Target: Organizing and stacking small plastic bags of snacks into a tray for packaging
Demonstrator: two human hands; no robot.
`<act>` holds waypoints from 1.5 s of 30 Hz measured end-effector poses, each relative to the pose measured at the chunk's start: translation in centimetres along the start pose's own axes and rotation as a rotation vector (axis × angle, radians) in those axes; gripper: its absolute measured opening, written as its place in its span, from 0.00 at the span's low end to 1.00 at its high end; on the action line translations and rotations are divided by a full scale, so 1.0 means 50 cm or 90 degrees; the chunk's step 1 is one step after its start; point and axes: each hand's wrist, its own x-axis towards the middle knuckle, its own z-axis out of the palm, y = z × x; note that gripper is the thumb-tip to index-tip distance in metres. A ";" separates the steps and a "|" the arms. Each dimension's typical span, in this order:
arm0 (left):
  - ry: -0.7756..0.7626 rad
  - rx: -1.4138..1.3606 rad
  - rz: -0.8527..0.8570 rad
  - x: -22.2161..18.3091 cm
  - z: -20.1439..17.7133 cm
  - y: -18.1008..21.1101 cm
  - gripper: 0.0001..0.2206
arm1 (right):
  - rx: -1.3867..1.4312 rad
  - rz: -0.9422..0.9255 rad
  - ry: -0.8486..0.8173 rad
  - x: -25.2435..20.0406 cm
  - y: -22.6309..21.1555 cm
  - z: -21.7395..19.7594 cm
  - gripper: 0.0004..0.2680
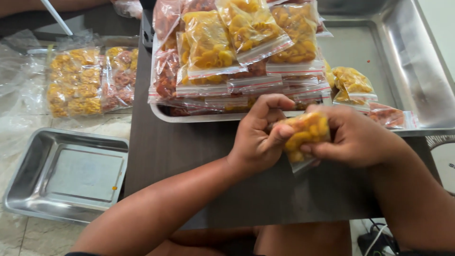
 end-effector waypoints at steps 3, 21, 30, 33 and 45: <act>-0.044 -0.141 -0.035 -0.004 0.000 -0.003 0.19 | 0.159 0.011 0.103 -0.013 0.005 -0.001 0.05; -0.006 0.079 0.009 0.009 0.002 0.032 0.07 | -0.168 0.030 0.124 -0.009 0.001 -0.020 0.07; -0.060 0.119 -0.039 0.003 0.008 0.015 0.07 | -0.102 -0.067 0.156 -0.008 -0.015 -0.018 0.08; -0.016 0.160 -0.008 0.004 0.010 0.024 0.12 | -0.097 -0.029 0.171 -0.024 0.020 -0.024 0.16; 0.108 0.129 -0.020 -0.003 0.018 -0.003 0.07 | -0.005 -0.173 0.224 -0.039 0.034 0.007 0.18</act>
